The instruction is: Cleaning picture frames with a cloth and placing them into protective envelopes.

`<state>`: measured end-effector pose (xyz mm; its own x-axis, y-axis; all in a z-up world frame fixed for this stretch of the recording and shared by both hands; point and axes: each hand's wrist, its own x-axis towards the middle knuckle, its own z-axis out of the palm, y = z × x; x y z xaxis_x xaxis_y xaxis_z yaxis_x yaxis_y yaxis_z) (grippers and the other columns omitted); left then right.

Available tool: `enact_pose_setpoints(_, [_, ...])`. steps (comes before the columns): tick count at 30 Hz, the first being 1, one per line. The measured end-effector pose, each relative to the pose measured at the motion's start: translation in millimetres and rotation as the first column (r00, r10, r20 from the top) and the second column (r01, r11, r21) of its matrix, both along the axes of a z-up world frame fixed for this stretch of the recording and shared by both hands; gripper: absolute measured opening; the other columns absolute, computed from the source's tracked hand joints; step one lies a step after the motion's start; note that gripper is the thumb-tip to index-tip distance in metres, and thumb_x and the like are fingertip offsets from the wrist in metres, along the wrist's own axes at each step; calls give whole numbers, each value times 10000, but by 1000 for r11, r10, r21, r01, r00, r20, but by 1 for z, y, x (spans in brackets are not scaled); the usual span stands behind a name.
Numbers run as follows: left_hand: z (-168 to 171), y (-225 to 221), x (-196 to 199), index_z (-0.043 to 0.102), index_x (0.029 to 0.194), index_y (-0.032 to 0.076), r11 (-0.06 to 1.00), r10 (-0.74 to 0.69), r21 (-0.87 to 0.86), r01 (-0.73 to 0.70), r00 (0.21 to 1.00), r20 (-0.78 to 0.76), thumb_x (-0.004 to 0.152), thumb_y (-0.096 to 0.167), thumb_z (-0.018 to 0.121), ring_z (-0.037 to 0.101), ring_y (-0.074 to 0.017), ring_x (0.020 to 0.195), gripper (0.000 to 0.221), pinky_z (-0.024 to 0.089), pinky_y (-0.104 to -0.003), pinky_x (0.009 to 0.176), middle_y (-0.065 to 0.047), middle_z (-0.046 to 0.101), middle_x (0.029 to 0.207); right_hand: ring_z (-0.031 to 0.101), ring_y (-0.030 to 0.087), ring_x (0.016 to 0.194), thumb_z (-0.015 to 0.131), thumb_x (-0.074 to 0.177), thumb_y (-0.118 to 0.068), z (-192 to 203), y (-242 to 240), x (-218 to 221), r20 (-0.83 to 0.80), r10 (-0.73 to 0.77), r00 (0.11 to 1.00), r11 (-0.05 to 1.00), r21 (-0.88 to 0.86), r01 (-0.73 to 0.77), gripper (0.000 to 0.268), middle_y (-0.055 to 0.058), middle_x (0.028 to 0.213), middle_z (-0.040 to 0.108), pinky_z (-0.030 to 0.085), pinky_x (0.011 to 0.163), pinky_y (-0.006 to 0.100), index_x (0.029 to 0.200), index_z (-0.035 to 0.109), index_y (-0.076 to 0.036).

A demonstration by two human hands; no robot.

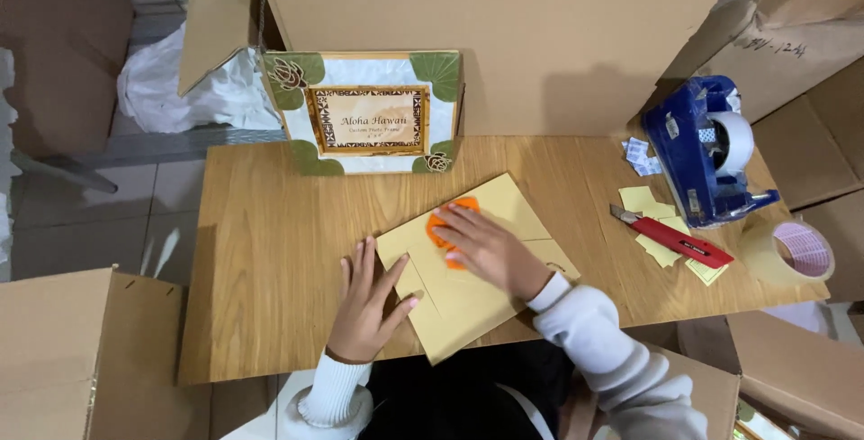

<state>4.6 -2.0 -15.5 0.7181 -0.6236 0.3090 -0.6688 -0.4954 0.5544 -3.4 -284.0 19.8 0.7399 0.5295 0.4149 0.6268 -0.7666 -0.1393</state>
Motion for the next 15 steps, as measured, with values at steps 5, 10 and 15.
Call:
enact_pose_setpoints(5, [-1,-1,-2,387,1562,215,999,32,-19,-31,999,7,991,429,594,40,-409,1572,644,33,-628,1230,-218,45,1693,408,366,1449,557,1031,-185,-35,-47,15,18,-181,983,983,-9,182,413,195,1517,486,248,1258,525,1415,573,-34])
enact_pose_setpoints(10, [2,0,-4,349,1576,263,998,61,19,-61,998,-28,992,483,550,3,-438,1565,655,7,-669,1203,-224,-10,1693,491,455,1193,544,1028,-263,-29,-60,5,-249,-471,846,853,116,509,401,253,1507,393,451,957,523,1400,577,-118])
enact_pose_setpoints(15, [0,1,-3,298,1596,265,997,68,49,-66,997,-30,1011,511,482,-20,-431,1563,660,-45,-668,1196,-236,48,1687,678,429,868,518,1046,-301,14,-46,-5,-215,-542,812,809,128,573,364,187,1339,605,547,628,505,1368,568,-138])
